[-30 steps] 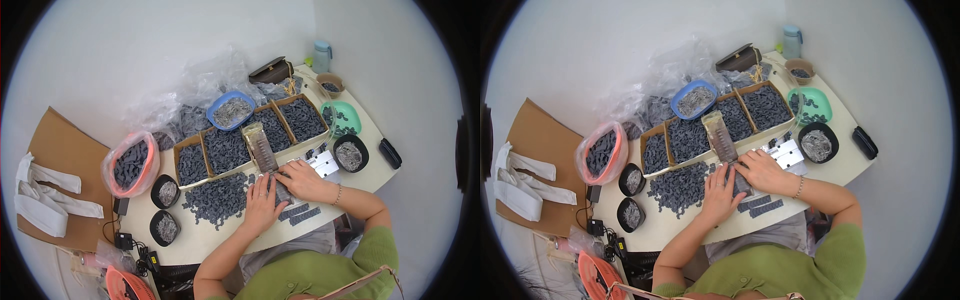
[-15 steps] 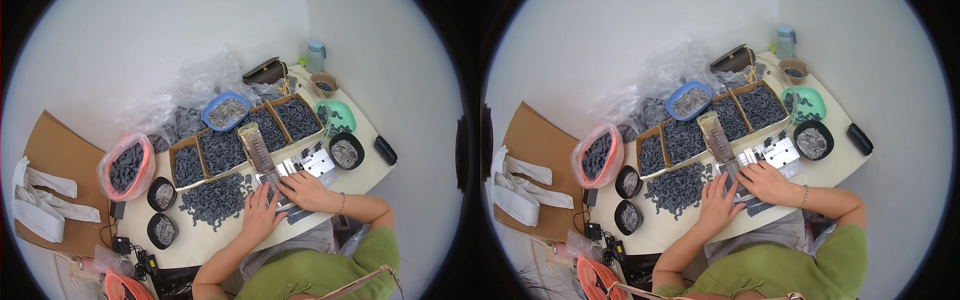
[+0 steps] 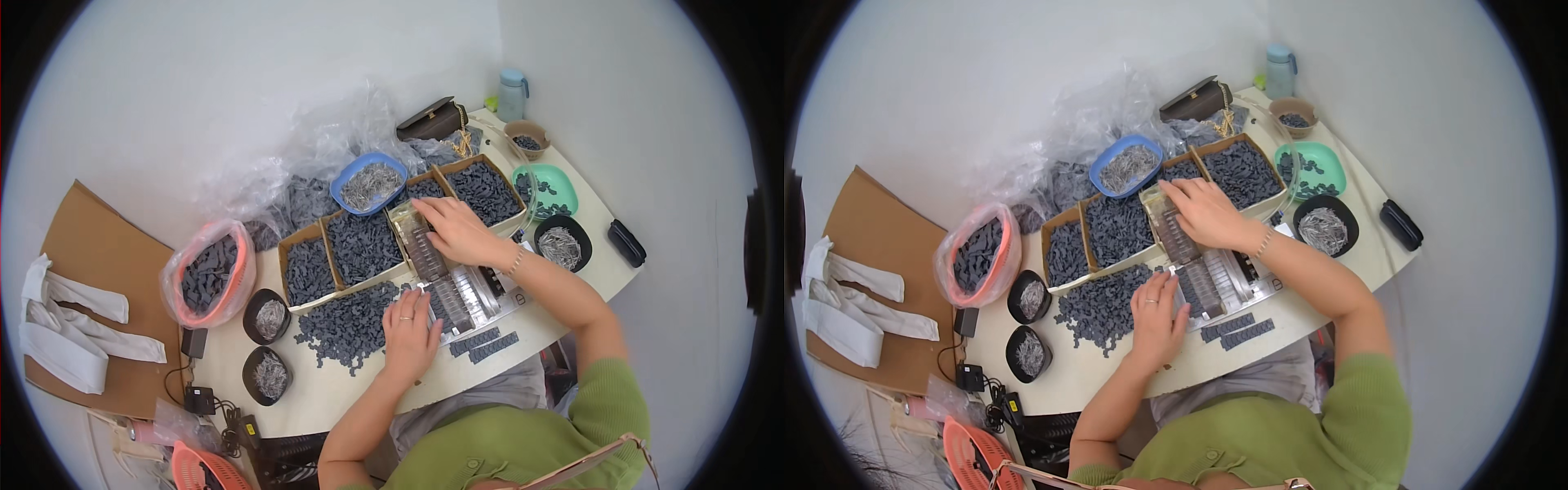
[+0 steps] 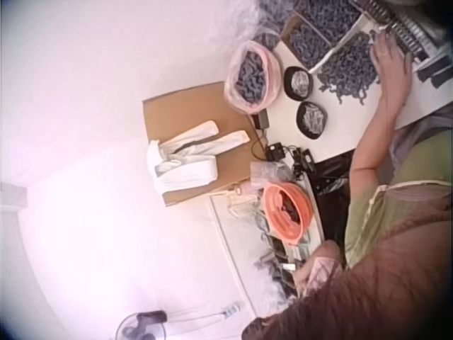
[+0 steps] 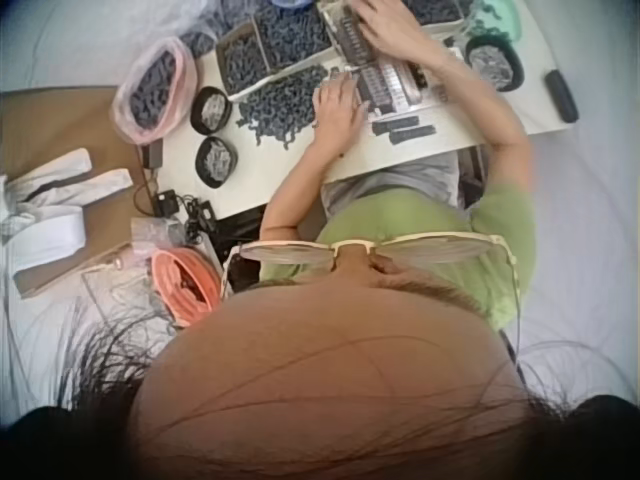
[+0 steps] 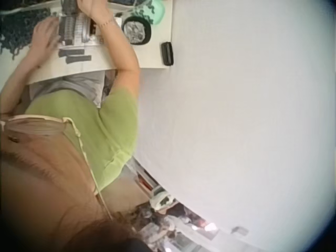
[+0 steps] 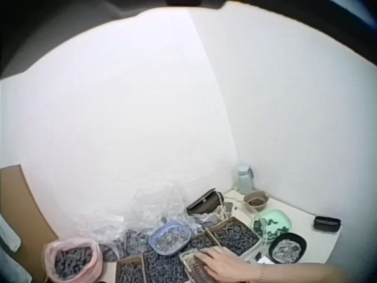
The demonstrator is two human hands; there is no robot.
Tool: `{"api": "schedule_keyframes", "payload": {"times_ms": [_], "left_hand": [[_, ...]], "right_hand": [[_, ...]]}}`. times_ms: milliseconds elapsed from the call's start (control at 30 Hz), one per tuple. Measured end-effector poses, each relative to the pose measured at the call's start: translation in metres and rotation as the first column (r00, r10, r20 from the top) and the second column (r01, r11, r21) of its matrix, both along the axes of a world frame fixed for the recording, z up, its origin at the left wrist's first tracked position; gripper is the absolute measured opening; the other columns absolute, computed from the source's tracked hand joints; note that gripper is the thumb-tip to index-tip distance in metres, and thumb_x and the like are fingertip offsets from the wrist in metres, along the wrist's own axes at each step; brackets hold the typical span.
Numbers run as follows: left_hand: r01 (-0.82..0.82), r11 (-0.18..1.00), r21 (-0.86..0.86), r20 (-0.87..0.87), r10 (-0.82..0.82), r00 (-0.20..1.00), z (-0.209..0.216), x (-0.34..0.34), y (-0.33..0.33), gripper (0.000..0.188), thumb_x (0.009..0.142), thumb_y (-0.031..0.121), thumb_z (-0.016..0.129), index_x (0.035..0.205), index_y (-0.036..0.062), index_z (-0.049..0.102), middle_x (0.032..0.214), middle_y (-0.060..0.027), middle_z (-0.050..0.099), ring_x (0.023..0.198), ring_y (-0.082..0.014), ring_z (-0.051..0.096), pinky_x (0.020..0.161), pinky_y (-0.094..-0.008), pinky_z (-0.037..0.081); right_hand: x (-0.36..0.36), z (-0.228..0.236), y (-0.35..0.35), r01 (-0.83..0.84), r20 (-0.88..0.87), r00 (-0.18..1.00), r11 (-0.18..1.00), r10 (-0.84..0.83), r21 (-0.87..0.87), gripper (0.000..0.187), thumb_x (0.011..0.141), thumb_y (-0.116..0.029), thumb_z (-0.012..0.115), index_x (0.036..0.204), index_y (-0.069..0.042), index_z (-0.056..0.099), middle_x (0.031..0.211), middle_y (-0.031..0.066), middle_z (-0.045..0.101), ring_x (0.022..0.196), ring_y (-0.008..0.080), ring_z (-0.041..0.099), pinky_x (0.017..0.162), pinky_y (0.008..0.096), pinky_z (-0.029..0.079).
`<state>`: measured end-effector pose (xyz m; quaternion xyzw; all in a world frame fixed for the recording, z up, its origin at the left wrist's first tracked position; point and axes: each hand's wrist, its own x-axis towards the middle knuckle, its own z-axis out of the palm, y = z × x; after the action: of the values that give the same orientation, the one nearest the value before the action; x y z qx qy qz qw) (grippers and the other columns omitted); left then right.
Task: The person sorts small grey and black cable components into containers and a mechanical fixture by hand.
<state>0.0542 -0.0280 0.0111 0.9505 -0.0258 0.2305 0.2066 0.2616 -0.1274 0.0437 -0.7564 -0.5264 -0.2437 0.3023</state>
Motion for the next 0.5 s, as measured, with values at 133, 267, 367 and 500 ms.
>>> {"api": "schedule_keyframes", "payload": {"times_ms": [133, 267, 367, 500], "left_hand": [[-0.061, 0.996, -0.064, 0.073, 0.065, 0.995, 0.008, 0.002, 0.014, 0.038, 0.081, 0.008, 0.062, 0.119, 0.0018, 0.056, 0.124, -0.0152, 0.051, 0.119, -0.0341, 0.046, 0.101, -0.0454, 0.032], [-0.119, 0.978, -0.172, 0.185, 0.151, 0.971, 0.015, 0.001, 0.025, 0.035, 0.079, 0.003, 0.063, 0.113, 0.0028, 0.059, 0.119, -0.0143, 0.054, 0.115, -0.0331, 0.048, 0.099, -0.0438, 0.033], [-0.125, 0.962, -0.242, 0.248, 0.186, 0.951, 0.019, 0.0, 0.03, 0.033, 0.079, 0.003, 0.062, 0.112, 0.0029, 0.06, 0.118, -0.0136, 0.055, 0.115, -0.0326, 0.048, 0.099, -0.0431, 0.033], [-0.103, 0.977, -0.187, 0.287, 0.154, 0.945, 0.018, 0.0, 0.027, 0.03, 0.078, 0.003, 0.064, 0.107, 0.0034, 0.062, 0.118, -0.012, 0.055, 0.116, -0.0321, 0.049, 0.099, -0.0438, 0.033]], "right_hand": [[-0.001, 0.018, 0.013, -0.065, -0.389, 0.917, 0.996, 0.084, 0.063, 0.044, 0.082, -0.013, 0.061, 0.124, -0.004, 0.051, 0.094, 0.0104, 0.058, 0.09, 0.0325, 0.053, 0.079, 0.0432, 0.041], [-0.044, 0.038, -0.027, -0.19, 0.127, 0.975, 0.981, 0.184, 0.031, 0.038, 0.081, -0.018, 0.067, 0.117, -0.01, 0.056, 0.084, 0.0037, 0.056, 0.081, 0.0226, 0.055, 0.075, 0.0342, 0.044], [-0.088, 0.024, -0.069, -0.301, 0.424, 0.836, 0.938, 0.347, -0.173, 0.021, 0.078, -0.02, 0.067, 0.098, -0.013, 0.064, 0.088, 0.0017, 0.062, 0.082, 0.0145, 0.059, 0.068, 0.0251, 0.044], [-0.126, -0.01, -0.09, -0.233, 0.323, 0.891, 0.932, 0.319, -0.276, 0.022, 0.078, -0.014, 0.06, 0.099, -0.007, 0.064, 0.098, 0.0079, 0.066, 0.095, 0.0176, 0.06, 0.076, 0.0252, 0.047]]}}
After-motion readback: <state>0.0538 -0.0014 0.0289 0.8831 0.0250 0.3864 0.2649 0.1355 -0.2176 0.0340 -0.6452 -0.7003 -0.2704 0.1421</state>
